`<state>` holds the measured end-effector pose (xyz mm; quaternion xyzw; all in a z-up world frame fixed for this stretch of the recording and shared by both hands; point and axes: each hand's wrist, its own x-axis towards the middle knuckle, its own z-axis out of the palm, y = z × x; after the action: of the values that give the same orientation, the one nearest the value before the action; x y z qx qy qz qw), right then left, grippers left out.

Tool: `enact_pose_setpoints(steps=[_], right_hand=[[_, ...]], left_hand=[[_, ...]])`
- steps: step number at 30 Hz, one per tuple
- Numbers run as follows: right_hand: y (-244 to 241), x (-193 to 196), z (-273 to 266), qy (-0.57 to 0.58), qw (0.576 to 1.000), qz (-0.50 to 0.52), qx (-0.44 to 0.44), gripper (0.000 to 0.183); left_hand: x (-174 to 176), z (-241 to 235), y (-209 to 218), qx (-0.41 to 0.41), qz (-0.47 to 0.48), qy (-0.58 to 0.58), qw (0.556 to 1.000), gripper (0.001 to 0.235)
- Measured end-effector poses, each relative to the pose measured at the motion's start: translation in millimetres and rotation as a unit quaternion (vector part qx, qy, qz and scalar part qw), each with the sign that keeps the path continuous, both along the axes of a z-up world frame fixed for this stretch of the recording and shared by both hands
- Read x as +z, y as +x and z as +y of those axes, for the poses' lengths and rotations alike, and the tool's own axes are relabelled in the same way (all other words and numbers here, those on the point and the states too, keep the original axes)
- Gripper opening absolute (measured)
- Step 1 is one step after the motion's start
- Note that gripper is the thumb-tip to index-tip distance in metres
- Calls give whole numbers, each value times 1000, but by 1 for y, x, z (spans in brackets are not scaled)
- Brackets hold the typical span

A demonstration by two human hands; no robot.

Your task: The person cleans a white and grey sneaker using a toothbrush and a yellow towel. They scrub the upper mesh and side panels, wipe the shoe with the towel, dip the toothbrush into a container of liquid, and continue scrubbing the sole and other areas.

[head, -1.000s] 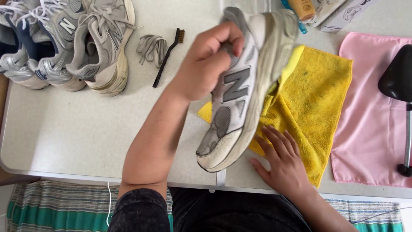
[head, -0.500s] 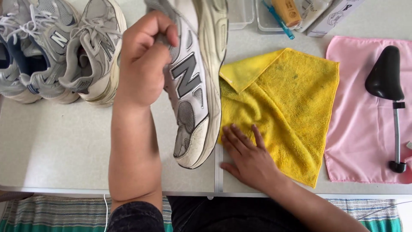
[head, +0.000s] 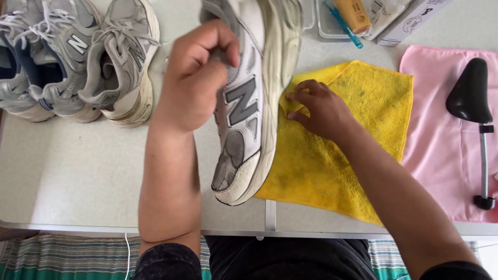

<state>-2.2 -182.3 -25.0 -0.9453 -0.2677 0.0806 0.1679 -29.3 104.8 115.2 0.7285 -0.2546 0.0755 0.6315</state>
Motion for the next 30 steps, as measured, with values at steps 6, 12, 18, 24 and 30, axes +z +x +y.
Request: enact_pose_setpoints(steps=[6,12,18,24,30], right_hand=[[17,28,5,69,995,65,-9,30],[2,48,-13,407,870,234,-152,52],[-33,58,-19,675,576,351,-298,75],[-143,37,-2,678,664,309,-59,93],[-145,60,5,551,740,385,-23,90]], left_hand=[[-9,-14,7,-86,52,-46,994,14],[-8,-28,5,-166,64,-55,983,16],[-16,-49,5,-149,131,-42,979,14],[-26,-59,6,-54,150,-36,987,9],[-10,-65,-7,31,210,85,974,9]])
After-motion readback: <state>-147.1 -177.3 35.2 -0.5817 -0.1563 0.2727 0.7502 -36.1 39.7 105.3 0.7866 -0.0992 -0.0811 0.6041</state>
